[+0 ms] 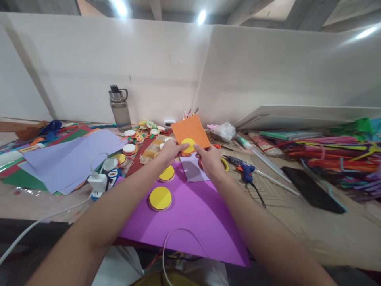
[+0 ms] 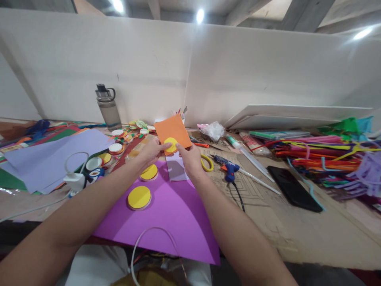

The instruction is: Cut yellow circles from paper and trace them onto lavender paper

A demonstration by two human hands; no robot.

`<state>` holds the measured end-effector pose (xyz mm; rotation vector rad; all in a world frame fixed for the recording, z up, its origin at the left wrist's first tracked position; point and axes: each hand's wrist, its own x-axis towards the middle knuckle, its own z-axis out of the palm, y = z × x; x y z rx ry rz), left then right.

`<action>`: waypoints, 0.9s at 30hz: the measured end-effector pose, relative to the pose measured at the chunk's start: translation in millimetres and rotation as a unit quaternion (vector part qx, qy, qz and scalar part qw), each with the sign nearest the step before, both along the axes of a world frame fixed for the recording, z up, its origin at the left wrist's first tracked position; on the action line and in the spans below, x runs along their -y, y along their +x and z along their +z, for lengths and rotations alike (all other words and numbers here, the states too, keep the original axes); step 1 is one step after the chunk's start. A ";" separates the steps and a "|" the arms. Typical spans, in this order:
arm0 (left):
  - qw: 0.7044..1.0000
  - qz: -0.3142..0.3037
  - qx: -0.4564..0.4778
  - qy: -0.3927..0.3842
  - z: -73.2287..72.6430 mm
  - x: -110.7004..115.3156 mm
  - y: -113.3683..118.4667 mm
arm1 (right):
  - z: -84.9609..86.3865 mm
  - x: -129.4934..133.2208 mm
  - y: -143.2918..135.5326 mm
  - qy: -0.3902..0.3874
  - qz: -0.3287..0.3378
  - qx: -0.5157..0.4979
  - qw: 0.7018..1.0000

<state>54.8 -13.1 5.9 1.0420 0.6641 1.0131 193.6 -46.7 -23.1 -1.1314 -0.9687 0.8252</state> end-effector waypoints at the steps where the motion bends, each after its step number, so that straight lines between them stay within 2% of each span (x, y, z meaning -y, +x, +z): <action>1: 1.000 0.009 0.002 -0.004 0.5 -1.2 -0.5 | 2.0 -0.3 2.3 0.002 0.010 0.022 1.000; 5: 0.999 0.048 0.023 -0.009 1.8 -8.1 -4.7 | 19.5 1.5 24.2 -0.008 0.036 0.125 0.992; 6: 0.998 0.058 0.027 -0.007 1.7 -9.9 -6.1 | 24.7 3.4 31.6 -0.013 0.011 0.177 0.984; 7: 0.997 0.067 0.030 -0.006 1.5 -11.5 -7.3 | 29.4 5.7 38.6 -0.026 -0.023 0.266 0.963; 8: 0.996 0.077 0.034 -0.006 1.2 -12.9 -8.4 | 33.1 8.2 44.8 -0.057 -0.061 0.378 0.922; 9: 0.995 0.087 0.038 -0.009 0.9 -14.0 -9.2 | 35.5 10.7 49.5 -0.101 -0.076 0.480 0.868; 12: 0.992 0.110 0.050 -0.019 0.4 -15.6 -10.0 | 34.7 15.4 52.6 -0.241 -0.027 0.651 0.719; 14: 0.991 0.120 0.060 -0.021 -0.1 -16.2 -9.8 | 29.6 15.1 46.8 -0.287 0.025 0.692 0.662; 15: 0.990 0.124 0.065 -0.021 -0.4 -16.5 -9.6 | 26.8 14.2 42.8 -0.295 0.037 0.699 0.651; 17: 0.989 0.128 0.073 -0.021 -0.9 -17.1 -9.7 | 22.0 12.4 35.3 -0.302 0.034 0.699 0.647; 20: 0.987 0.134 0.089 -0.025 -0.1 -17.7 -10.8 | 18.9 11.4 30.7 -0.305 -0.007 0.690 0.656; 22: 0.983 0.146 0.105 -0.032 1.8 -17.6 -12.1 | 18.6 11.2 33.3 -0.295 -0.041 0.678 0.672; 24: 0.979 0.159 0.122 -0.034 4.4 -17.2 -13.8 | 18.5 10.2 38.5 -0.252 -0.082 0.638 0.723; 27: 0.974 0.169 0.147 -0.036 7.3 -17.6 -16.0 | 17.5 7.0 42.9 -0.118 -0.115 0.513 0.843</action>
